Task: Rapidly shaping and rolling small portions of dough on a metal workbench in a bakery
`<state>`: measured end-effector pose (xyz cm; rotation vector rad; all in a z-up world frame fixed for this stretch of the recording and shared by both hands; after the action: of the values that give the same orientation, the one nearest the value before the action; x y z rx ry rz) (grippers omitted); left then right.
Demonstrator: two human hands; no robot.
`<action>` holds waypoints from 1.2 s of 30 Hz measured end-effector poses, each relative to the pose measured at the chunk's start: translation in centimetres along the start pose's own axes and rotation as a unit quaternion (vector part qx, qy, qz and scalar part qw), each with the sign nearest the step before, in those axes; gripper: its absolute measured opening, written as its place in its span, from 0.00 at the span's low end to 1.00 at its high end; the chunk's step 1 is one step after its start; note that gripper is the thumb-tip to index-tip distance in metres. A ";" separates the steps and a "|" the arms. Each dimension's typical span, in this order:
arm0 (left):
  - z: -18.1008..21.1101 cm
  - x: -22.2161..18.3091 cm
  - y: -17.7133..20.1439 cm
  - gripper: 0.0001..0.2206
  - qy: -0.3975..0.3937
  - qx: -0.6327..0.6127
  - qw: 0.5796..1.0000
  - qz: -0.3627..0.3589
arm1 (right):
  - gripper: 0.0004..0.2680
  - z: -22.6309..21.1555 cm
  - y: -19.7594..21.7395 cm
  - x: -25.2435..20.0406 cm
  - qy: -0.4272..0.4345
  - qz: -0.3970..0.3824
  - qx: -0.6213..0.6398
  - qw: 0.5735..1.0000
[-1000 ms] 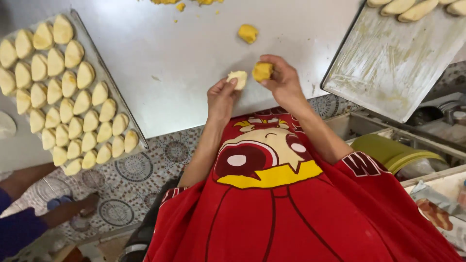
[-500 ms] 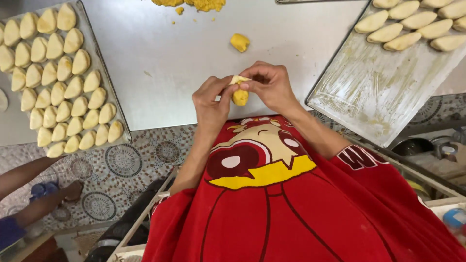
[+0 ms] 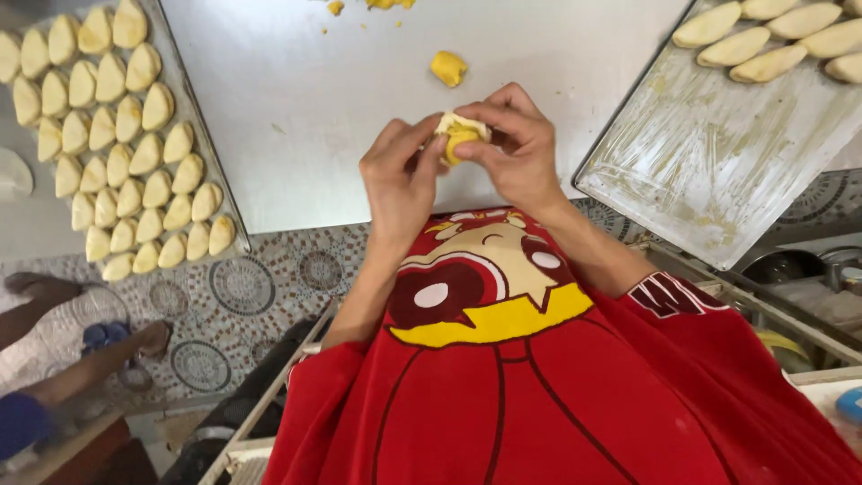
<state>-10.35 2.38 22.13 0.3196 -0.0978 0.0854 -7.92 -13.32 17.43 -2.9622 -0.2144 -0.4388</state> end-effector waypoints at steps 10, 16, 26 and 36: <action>0.5 1.7 -2.6 0.13 -0.098 -0.201 0.973 0.053 | 0.08 -1.8 -1.4 -0.7 -0.140 0.082 0.049 0.986; 0.0 1.0 -4.2 0.18 0.052 -0.243 0.968 -0.037 | 0.09 -5.8 -0.4 -0.9 0.181 0.027 -0.237 0.954; -0.3 -1.4 -8.3 0.44 -0.125 0.000 0.932 -0.340 | 0.04 -5.2 3.1 -2.2 0.044 -0.058 -0.086 0.994; -20.8 -4.9 -13.9 0.65 -0.094 0.415 0.874 -0.234 | 0.16 3.9 5.8 -3.5 0.109 -0.152 -0.442 0.878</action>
<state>-12.14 -4.50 -2.30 1.2073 -0.1717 -0.4042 -9.23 -18.80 12.02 -3.7085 -0.5983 -1.1833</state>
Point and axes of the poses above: each hand's wrist, its own x-axis towards the middle knuckle, its own y-axis out of the back of the hand, z = x × y, the point moved 7 cm from there along x, towards the middle knuckle, and after that the axes turned 6 degrees about y, right-handed, at the moved point
